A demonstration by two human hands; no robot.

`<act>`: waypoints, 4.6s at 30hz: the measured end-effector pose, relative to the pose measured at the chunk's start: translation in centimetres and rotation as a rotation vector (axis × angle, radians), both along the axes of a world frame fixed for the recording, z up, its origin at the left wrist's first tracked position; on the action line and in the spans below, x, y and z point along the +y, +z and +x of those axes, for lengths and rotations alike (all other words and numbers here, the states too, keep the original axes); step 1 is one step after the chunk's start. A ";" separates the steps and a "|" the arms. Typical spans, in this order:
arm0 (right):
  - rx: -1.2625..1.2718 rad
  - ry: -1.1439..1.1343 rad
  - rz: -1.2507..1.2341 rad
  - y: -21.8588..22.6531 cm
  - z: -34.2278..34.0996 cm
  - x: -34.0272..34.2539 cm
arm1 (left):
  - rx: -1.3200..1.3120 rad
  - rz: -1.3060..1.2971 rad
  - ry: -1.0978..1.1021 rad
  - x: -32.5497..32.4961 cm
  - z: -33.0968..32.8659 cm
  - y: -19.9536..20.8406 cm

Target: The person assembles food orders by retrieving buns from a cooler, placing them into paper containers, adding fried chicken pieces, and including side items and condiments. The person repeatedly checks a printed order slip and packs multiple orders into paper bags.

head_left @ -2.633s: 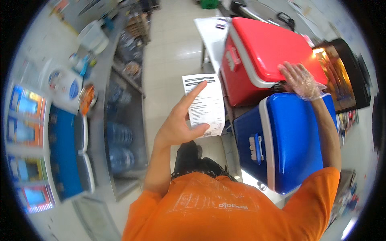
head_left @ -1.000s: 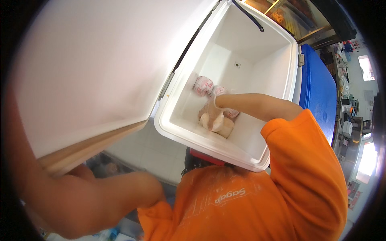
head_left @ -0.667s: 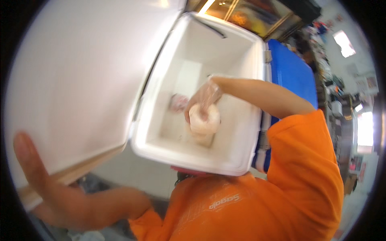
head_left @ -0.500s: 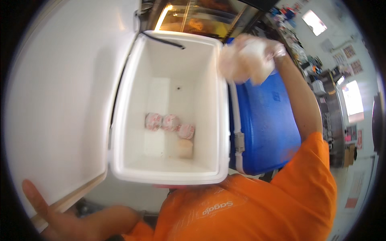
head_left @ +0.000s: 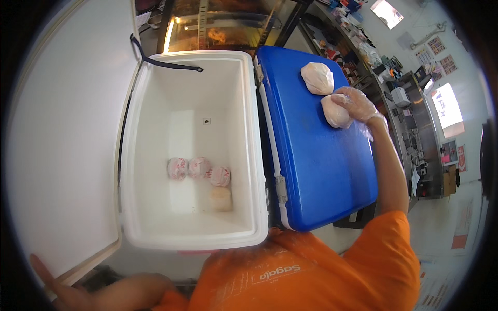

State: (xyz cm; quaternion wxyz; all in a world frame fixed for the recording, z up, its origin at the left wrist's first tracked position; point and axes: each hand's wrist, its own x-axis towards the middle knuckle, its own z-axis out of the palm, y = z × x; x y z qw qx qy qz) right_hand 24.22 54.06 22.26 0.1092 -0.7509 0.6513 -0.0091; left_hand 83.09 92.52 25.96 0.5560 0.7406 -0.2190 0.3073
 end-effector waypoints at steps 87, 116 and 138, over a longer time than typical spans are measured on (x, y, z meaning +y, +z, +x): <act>-0.676 0.347 0.733 -34.5 -45.5 -53.5 | 1.218 0.260 -0.605 -50.0 -102.8 -38.9; -0.834 1.281 0.663 -24.3 3.5 -131.9 | 0.895 0.421 0.872 -123.1 -88.1 -38.2; -0.248 1.779 -0.136 -21.9 51.0 -158.4 | 1.857 0.117 0.884 -154.9 -102.7 -40.2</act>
